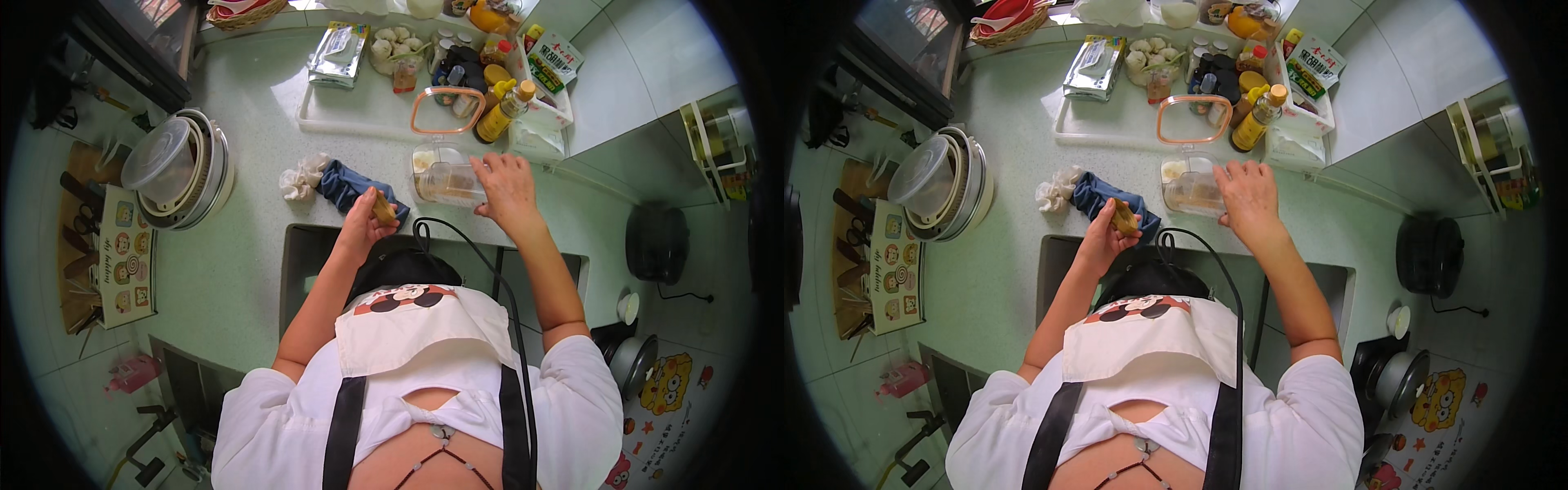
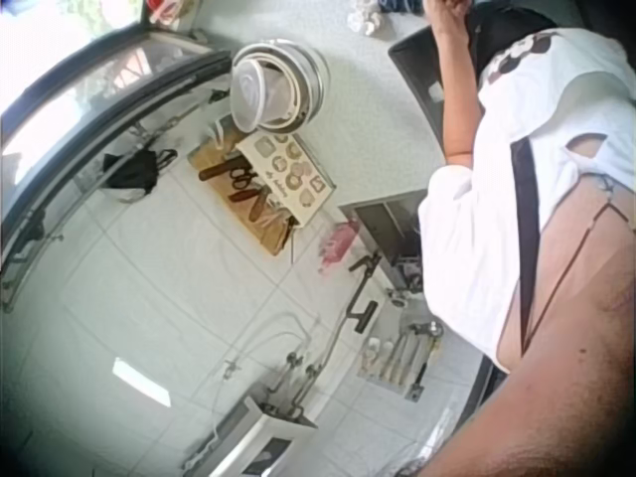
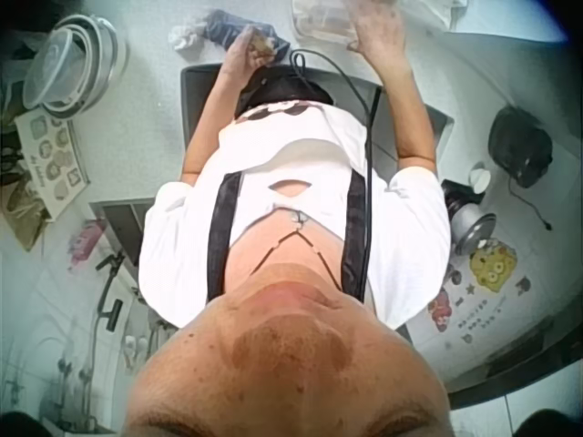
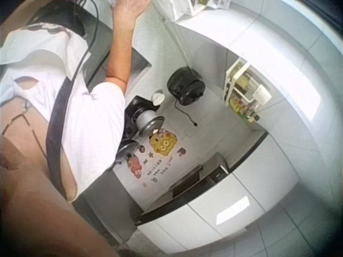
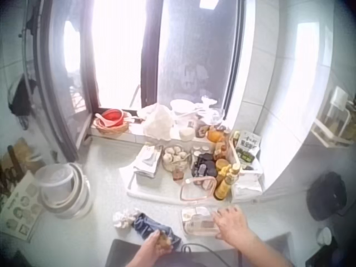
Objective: The person organizes food items by moving a bag of garlic, picking up a pack of wipes, and opening a container of powder to pour it into another container by hand.
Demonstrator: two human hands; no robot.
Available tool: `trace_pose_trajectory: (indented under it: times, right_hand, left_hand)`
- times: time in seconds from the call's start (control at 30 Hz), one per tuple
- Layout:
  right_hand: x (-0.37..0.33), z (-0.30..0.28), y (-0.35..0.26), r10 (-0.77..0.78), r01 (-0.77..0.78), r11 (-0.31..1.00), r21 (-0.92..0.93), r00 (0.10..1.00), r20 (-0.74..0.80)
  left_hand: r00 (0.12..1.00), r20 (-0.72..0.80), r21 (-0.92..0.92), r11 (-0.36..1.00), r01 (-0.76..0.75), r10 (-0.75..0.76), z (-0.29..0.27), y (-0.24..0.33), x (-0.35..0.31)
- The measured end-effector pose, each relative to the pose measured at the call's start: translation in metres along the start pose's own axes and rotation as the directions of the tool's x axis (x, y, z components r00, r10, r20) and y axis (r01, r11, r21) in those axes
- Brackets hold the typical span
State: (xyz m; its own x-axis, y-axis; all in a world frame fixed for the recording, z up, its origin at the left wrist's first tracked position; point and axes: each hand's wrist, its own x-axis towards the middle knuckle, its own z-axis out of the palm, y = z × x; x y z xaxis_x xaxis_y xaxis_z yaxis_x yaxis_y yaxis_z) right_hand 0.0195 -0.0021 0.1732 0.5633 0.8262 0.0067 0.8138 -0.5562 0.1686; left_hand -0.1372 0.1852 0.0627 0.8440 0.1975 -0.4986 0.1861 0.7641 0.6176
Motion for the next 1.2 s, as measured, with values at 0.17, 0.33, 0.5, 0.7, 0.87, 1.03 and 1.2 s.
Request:
trace_pose_trajectory:
  times: [0.17,0.33,0.5,0.7,0.87,1.03,1.2]
  right_hand:
    - [0.0000,0.0001,0.0013,-0.003,0.003,1.000,0.005,1.000,0.008]
    - [0.0006,0.0010,0.0003,-0.008,0.008,1.000,-0.003,1.000,0.023]
    - [0.0015,0.0006,-0.0006,-0.023,0.022,1.000,0.003,1.000,0.011]
    - [0.0031,0.0024,-0.0012,-0.028,0.028,0.999,-0.027,1.000,0.005]
    - [0.0038,0.0000,-0.0027,-0.031,0.031,0.999,-0.016,1.000,-0.006]
    - [0.0045,-0.0012,-0.0041,-0.049,0.048,0.998,-0.041,0.998,-0.032]
    - [0.0056,0.0001,-0.0042,-0.059,0.057,0.996,-0.069,0.998,-0.032]
  left_hand:
    - [1.000,-0.007,0.000,1.000,0.004,-0.004,0.0009,0.0001,-0.0012]
    - [1.000,-0.006,0.006,1.000,0.002,-0.002,0.0013,0.0002,-0.0026]
    - [1.000,-0.002,0.000,1.000,-0.003,0.003,0.0006,-0.0001,-0.0030]
    - [1.000,-0.003,0.002,1.000,-0.009,0.009,0.0010,0.0000,-0.0043]
    - [1.000,-0.001,0.005,1.000,-0.004,0.004,-0.0003,0.0006,-0.0048]
    - [1.000,0.016,-0.006,1.000,0.002,-0.002,-0.0015,0.0005,-0.0044]
    - [1.000,0.002,0.003,1.000,-0.007,0.007,-0.0014,-0.0007,-0.0039]
